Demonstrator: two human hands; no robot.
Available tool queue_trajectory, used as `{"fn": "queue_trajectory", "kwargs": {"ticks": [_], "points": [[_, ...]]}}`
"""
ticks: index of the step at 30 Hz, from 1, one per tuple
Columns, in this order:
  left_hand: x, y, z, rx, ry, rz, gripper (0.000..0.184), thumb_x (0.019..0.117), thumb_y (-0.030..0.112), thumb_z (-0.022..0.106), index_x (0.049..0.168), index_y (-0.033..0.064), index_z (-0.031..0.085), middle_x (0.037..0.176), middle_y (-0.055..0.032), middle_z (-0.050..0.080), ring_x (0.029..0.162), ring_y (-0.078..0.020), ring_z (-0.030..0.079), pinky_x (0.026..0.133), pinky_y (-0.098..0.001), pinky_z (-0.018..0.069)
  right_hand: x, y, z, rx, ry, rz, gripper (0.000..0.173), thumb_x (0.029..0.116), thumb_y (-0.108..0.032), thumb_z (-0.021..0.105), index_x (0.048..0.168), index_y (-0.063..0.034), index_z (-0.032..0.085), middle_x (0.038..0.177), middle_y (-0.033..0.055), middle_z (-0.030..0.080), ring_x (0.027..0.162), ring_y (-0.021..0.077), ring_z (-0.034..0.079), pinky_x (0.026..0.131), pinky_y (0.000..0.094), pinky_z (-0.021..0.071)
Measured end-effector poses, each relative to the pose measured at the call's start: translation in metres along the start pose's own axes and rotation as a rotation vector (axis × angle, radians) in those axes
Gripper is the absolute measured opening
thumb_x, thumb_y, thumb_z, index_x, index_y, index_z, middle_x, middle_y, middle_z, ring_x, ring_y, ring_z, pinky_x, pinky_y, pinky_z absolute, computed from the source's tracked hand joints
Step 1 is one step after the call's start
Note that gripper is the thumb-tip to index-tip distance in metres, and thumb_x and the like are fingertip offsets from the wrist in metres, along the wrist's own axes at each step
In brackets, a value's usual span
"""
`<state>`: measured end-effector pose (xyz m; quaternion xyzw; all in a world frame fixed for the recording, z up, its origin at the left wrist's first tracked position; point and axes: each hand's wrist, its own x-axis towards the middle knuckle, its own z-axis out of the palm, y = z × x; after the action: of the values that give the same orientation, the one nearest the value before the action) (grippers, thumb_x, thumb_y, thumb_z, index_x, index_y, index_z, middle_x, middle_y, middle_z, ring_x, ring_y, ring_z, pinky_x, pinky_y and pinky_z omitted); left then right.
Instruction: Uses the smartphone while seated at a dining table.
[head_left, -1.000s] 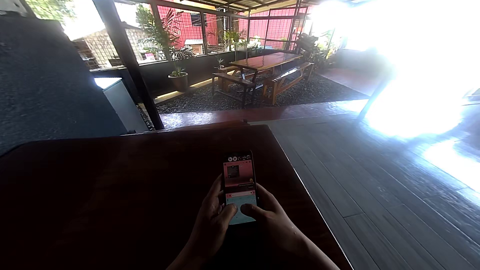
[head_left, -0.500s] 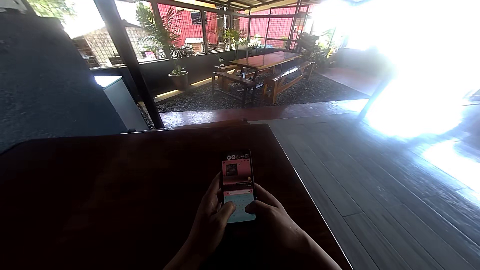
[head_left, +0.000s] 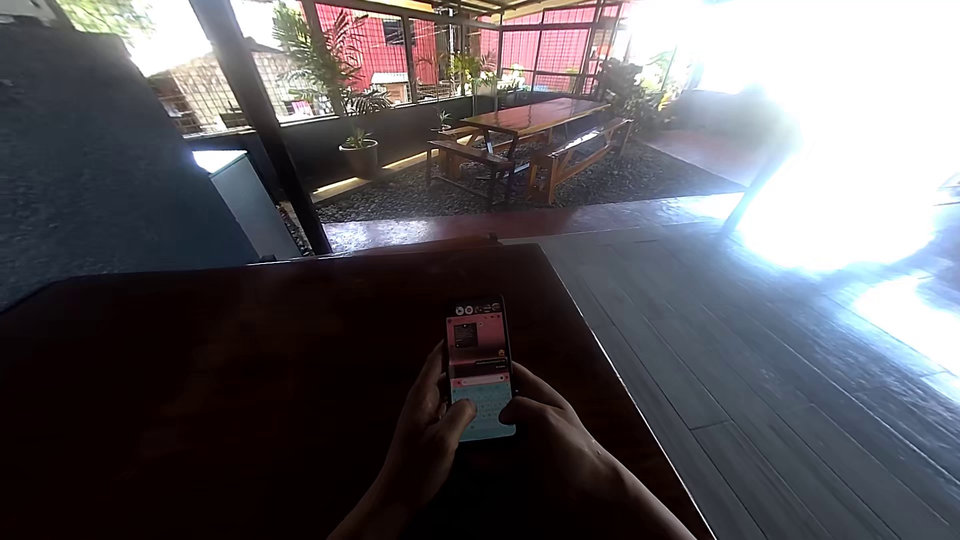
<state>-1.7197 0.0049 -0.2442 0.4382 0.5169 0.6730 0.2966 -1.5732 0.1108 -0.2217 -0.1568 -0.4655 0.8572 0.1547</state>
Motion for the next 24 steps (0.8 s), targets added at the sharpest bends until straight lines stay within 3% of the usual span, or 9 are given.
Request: {"fn": "queue_trajectory", "kwargs": {"ticks": [8,13,17,24], "points": [[0.0003,0.0,-0.0004,-0.011,-0.006,0.003,0.068,0.0898,-0.001,0.051,0.154,0.0024,0.032,0.129,-0.0147,0.065,0.114,-0.0257,0.068,0.095,-0.0385,0.0602,0.0007,0.0002,-0.0009,-0.002,-0.013,-0.008,0.051,0.0933,0.004,0.039,0.143,-0.003,0.042,0.124,0.0224,0.065,0.102,0.0367,0.071,0.077,0.0535,0.0636],[0.0,0.0016,-0.0007,0.013,-0.006,-0.008,0.068,0.0866,-0.001,0.05,0.153,0.0028,0.034,0.129,-0.0128,0.066,0.114,-0.0236,0.068,0.094,-0.0375,0.0604,-0.0002,0.0006,-0.0019,-0.05,-0.037,-0.037,0.052,0.093,0.005,0.048,0.144,-0.0038,0.04,0.124,0.0205,0.065,0.102,0.0348,0.072,0.076,0.0505,0.0646],[-0.0002,0.0042,-0.0014,-0.038,-0.046,-0.004,0.071,0.0869,-0.001,0.047,0.156,0.0019,0.029,0.133,-0.0138,0.063,0.117,-0.0234,0.067,0.097,-0.0376,0.0591,0.0001,0.0013,-0.0025,-0.068,-0.022,-0.056,0.051,0.0946,0.005,0.048,0.144,-0.0035,0.04,0.123,0.021,0.066,0.101,0.0345,0.072,0.074,0.0491,0.0649],[0.0006,0.0049,0.0014,-0.029,-0.049,-0.02,0.073,0.0852,-0.005,0.045,0.156,0.0002,0.029,0.132,-0.014,0.065,0.117,-0.023,0.067,0.097,-0.0371,0.0587,0.0018,0.0041,-0.0022,-0.127,0.047,-0.083,0.047,0.0951,0.0,0.06,0.139,-0.0027,0.046,0.116,0.0202,0.069,0.096,0.0337,0.073,0.07,0.0471,0.0657]]}}
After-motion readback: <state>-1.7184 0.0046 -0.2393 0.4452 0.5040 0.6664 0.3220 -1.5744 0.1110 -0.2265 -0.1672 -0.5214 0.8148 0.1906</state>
